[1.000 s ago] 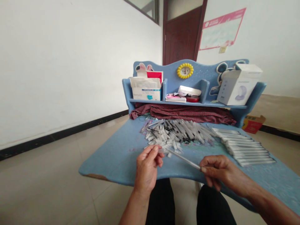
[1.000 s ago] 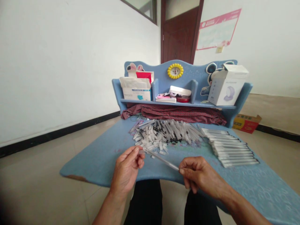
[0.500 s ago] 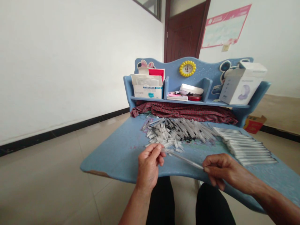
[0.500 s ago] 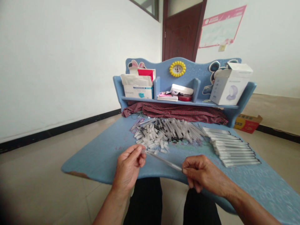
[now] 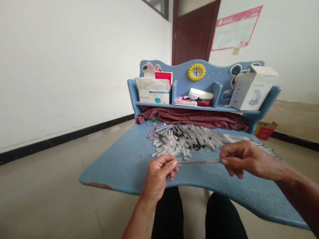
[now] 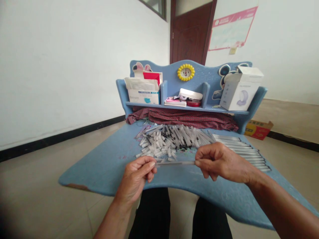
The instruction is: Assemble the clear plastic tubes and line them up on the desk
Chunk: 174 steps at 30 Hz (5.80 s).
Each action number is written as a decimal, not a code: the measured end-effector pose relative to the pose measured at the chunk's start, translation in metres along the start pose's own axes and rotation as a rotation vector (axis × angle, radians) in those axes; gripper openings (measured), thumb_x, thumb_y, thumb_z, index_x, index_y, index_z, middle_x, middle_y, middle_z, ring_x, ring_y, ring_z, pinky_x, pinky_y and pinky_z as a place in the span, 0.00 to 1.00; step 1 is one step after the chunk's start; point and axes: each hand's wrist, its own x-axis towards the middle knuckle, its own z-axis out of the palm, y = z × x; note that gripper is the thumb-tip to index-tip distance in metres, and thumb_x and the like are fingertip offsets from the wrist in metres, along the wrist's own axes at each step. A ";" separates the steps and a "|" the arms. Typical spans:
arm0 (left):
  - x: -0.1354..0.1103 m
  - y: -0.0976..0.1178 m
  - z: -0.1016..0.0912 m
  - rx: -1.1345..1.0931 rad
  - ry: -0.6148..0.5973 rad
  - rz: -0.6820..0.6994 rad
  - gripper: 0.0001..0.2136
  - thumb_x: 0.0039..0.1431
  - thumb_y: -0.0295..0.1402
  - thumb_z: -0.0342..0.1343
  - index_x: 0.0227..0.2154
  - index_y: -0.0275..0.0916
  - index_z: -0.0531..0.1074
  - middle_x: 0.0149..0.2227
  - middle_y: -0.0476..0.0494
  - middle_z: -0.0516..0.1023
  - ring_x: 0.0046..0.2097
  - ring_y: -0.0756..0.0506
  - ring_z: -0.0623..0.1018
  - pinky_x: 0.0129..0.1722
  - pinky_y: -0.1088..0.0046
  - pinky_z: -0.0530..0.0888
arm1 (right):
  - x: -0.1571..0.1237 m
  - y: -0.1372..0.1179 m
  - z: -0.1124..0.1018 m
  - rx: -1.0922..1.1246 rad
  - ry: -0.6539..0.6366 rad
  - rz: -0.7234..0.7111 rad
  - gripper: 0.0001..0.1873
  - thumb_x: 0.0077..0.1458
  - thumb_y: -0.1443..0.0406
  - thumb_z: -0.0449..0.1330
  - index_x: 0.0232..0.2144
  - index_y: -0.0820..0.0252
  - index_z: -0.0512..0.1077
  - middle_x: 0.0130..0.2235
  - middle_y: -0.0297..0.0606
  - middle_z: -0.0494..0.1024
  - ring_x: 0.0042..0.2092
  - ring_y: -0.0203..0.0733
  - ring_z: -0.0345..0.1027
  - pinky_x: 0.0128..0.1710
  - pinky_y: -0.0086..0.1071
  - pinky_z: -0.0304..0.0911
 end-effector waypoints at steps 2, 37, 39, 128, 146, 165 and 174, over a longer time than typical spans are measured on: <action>-0.001 0.002 0.000 -0.034 -0.030 -0.032 0.08 0.45 0.34 0.61 0.26 0.33 0.73 0.19 0.48 0.72 0.17 0.56 0.65 0.17 0.80 0.61 | 0.004 -0.005 -0.003 0.052 0.032 -0.036 0.09 0.45 0.62 0.64 0.19 0.60 0.71 0.18 0.34 0.72 0.17 0.31 0.61 0.16 0.25 0.55; 0.000 0.004 0.000 -0.145 -0.033 -0.116 0.09 0.48 0.33 0.60 0.28 0.34 0.68 0.20 0.51 0.70 0.17 0.58 0.61 0.17 0.83 0.57 | 0.106 0.034 0.021 -1.119 0.131 0.017 0.09 0.45 0.71 0.54 0.29 0.61 0.74 0.32 0.46 0.77 0.35 0.47 0.71 0.32 0.33 0.57; 0.000 0.004 0.000 -0.139 -0.030 -0.113 0.08 0.49 0.33 0.59 0.29 0.34 0.68 0.20 0.51 0.70 0.17 0.59 0.61 0.17 0.83 0.57 | 0.101 0.036 0.019 -0.969 0.236 -0.047 0.06 0.44 0.71 0.54 0.26 0.61 0.72 0.28 0.42 0.76 0.32 0.44 0.70 0.29 0.32 0.57; 0.002 -0.003 -0.004 0.270 -0.151 -0.095 0.11 0.51 0.39 0.56 0.32 0.35 0.70 0.20 0.52 0.68 0.19 0.57 0.59 0.18 0.81 0.55 | 0.024 0.025 0.010 -0.051 0.188 -0.153 0.20 0.52 0.50 0.56 0.26 0.62 0.68 0.21 0.34 0.72 0.20 0.32 0.64 0.19 0.24 0.58; 0.003 -0.004 -0.004 0.302 -0.169 -0.089 0.11 0.52 0.39 0.55 0.32 0.35 0.70 0.21 0.52 0.68 0.19 0.57 0.60 0.18 0.81 0.56 | 0.022 0.029 0.011 -0.058 0.181 -0.139 0.20 0.52 0.50 0.56 0.25 0.62 0.68 0.20 0.32 0.71 0.19 0.30 0.63 0.18 0.24 0.57; 0.000 -0.006 0.006 0.431 -0.056 0.026 0.09 0.53 0.38 0.54 0.32 0.37 0.70 0.22 0.52 0.70 0.20 0.54 0.63 0.19 0.80 0.60 | 0.052 0.036 0.008 0.160 0.090 0.036 0.23 0.50 0.49 0.56 0.16 0.60 0.59 0.12 0.31 0.69 0.11 0.28 0.56 0.11 0.22 0.50; 0.023 0.036 0.024 0.553 -0.195 0.023 0.08 0.51 0.36 0.52 0.29 0.36 0.69 0.21 0.52 0.70 0.20 0.55 0.63 0.19 0.80 0.60 | 0.055 0.029 -0.008 -0.048 0.145 -0.266 0.15 0.47 0.57 0.62 0.33 0.63 0.70 0.22 0.30 0.70 0.22 0.30 0.64 0.21 0.24 0.57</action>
